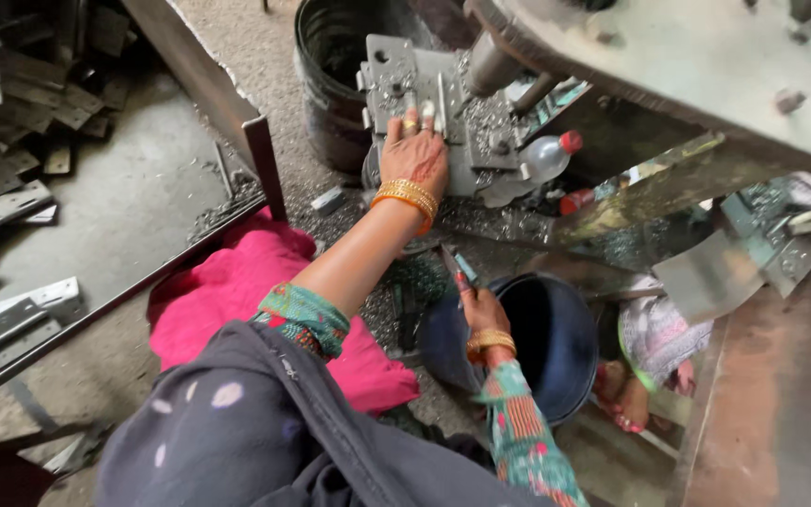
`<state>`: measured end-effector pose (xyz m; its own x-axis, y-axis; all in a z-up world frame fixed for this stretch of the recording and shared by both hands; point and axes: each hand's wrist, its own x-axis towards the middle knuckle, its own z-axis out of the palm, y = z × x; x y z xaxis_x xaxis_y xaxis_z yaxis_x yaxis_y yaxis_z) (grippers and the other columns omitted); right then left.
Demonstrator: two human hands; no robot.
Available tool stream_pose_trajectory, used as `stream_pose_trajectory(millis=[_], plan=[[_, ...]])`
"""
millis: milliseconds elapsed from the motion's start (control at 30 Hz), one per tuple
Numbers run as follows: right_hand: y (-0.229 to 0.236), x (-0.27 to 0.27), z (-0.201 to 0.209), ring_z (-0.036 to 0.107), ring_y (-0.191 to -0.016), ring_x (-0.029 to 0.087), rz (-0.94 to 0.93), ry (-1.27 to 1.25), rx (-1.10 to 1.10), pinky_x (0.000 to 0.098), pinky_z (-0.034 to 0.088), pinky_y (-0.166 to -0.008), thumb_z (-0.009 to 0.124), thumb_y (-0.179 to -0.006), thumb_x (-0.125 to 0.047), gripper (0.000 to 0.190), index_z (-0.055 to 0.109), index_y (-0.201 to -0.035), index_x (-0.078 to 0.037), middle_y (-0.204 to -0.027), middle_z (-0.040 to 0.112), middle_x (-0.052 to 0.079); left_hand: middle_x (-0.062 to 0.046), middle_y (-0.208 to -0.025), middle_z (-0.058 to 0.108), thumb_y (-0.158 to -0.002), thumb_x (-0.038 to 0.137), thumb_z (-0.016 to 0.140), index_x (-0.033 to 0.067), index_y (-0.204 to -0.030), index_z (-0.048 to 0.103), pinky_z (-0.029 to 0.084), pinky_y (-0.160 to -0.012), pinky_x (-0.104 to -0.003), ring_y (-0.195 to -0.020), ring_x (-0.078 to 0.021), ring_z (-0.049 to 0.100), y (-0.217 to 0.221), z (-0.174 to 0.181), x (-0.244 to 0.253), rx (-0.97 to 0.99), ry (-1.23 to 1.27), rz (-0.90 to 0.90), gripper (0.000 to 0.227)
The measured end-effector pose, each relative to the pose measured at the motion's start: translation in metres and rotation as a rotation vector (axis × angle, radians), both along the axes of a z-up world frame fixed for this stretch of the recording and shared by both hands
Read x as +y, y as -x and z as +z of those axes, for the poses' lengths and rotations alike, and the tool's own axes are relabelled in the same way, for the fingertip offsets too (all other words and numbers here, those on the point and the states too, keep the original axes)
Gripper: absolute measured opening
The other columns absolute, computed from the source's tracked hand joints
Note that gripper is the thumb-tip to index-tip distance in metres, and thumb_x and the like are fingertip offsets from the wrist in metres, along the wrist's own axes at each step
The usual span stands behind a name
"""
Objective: The person operates a drill press to process metal hinge pieces. They pick up a hinge from a nearby bin, place it into the machine's jig, and pull a lever to activate the drill. After processing, they remove the hinge and place it back into the bin. This cycle is repeated continuously.
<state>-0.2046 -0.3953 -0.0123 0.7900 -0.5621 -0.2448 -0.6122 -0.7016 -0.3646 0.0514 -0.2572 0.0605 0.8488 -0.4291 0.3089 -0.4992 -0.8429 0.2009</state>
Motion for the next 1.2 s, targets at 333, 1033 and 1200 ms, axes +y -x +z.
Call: stream_pose_trajectory(millis=[333, 1033, 1200], plan=[[-0.011, 0.008, 0.008, 0.071, -0.085, 0.045, -0.027, -0.079, 0.045, 0.0509, 0.052, -0.074, 0.037, -0.092, -0.081, 0.085, 0.076, -0.084, -0.006, -0.080, 0.072, 0.022, -0.014, -0.143, 0.057, -0.093, 0.016, 0.043, 0.0063, -0.115, 0.071, 0.029, -0.103, -0.041, -0.138, -0.0257, 0.044, -0.022, 0.035, -0.012, -0.056, -0.021, 0.138, 0.037], [-0.026, 0.048, 0.178, 0.073, -0.080, 0.027, -0.030, 0.031, -0.786, 0.0387, 0.054, -0.074, 0.058, -0.104, -0.050, 0.044, 0.071, -0.111, -0.009, -0.085, 0.073, 0.013, -0.013, -0.109, 0.066, -0.097, 0.018, 0.054, 0.0100, -0.100, 0.074, 0.043, -0.081, -0.038, -0.097, -0.0240, 0.061, 0.061, 0.088, -0.027, -0.077, -0.030, 0.007, 0.022], [-0.030, 0.048, 0.177, 0.076, -0.083, 0.028, 0.001, 0.053, -0.668, 0.0402, 0.054, -0.074, 0.051, -0.102, -0.056, 0.047, 0.071, -0.105, -0.013, -0.088, 0.078, 0.008, -0.013, -0.123, 0.066, -0.093, 0.023, 0.055, 0.0096, -0.097, 0.077, 0.037, -0.088, -0.039, -0.122, -0.0253, 0.051, 0.078, 0.080, 0.019, 0.038, -0.182, -0.077, 0.026]])
